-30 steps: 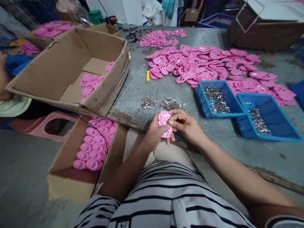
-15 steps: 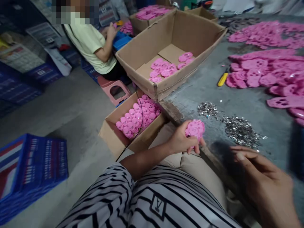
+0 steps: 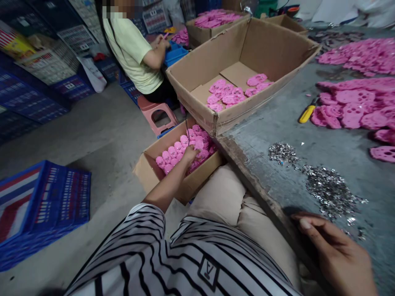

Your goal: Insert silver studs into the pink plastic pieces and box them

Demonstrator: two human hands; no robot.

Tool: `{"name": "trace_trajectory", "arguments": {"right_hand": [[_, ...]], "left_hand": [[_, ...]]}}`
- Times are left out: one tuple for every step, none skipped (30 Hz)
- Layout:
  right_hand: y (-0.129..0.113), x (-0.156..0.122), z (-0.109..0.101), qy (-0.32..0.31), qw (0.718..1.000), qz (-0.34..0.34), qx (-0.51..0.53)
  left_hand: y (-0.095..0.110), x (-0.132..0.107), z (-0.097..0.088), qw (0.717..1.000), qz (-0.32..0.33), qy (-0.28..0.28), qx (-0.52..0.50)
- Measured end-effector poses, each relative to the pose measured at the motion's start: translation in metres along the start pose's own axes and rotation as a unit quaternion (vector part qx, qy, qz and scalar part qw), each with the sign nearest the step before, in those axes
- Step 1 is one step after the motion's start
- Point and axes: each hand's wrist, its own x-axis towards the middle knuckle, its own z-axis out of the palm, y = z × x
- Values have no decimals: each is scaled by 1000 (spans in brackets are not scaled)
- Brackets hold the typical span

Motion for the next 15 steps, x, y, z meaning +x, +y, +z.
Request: {"name": "trace_trajectory", "arguments": {"right_hand": [[0, 0, 0, -2, 1000, -5, -2], [1, 0, 0, -9, 1000, -11, -4], [2, 0, 0, -16, 1000, -21, -7], [3, 1, 0, -24, 999, -32, -7], [5, 1, 0, -32, 999, -43, -6], [6, 1, 0, -39, 998, -53, -4], [8, 1, 0, -43, 997, -60, 0], [10, 2, 0, -45, 997, -65, 5], [11, 3, 0, -45, 997, -68, 9], [12, 3, 0, -47, 996, -71, 12], [12, 4, 0, -49, 996, -73, 13], [12, 5, 1, -52, 996, -76, 14], [12, 5, 1, -53, 995, -79, 16], [11, 5, 1, -54, 995, -81, 16], [10, 3, 2, -55, 995, -82, 16]], "left_hand": [[-4, 4, 1, 1000, -10, 6, 20], [-7, 8, 3, 999, -19, 9, 41], [-11, 10, 4, 998, -25, 12, 63], [-14, 12, 6, 996, -28, 16, 84], [-18, 14, 7, 994, -27, 20, 107], [-21, 16, 9, 991, -24, 26, 129], [-24, 19, 10, 988, -21, 33, 151], [-26, 21, 11, 984, -16, 40, 173], [-28, 24, 12, 980, -12, 47, 195], [-30, 27, 13, 975, -8, 53, 216], [-31, 29, 14, 969, -3, 58, 238], [-31, 31, 14, 964, 3, 62, 260], [-31, 32, 15, 957, 10, 64, 283], [-30, 31, 15, 949, 17, 65, 307], [-29, 29, 15, 941, 26, 64, 331]]}}
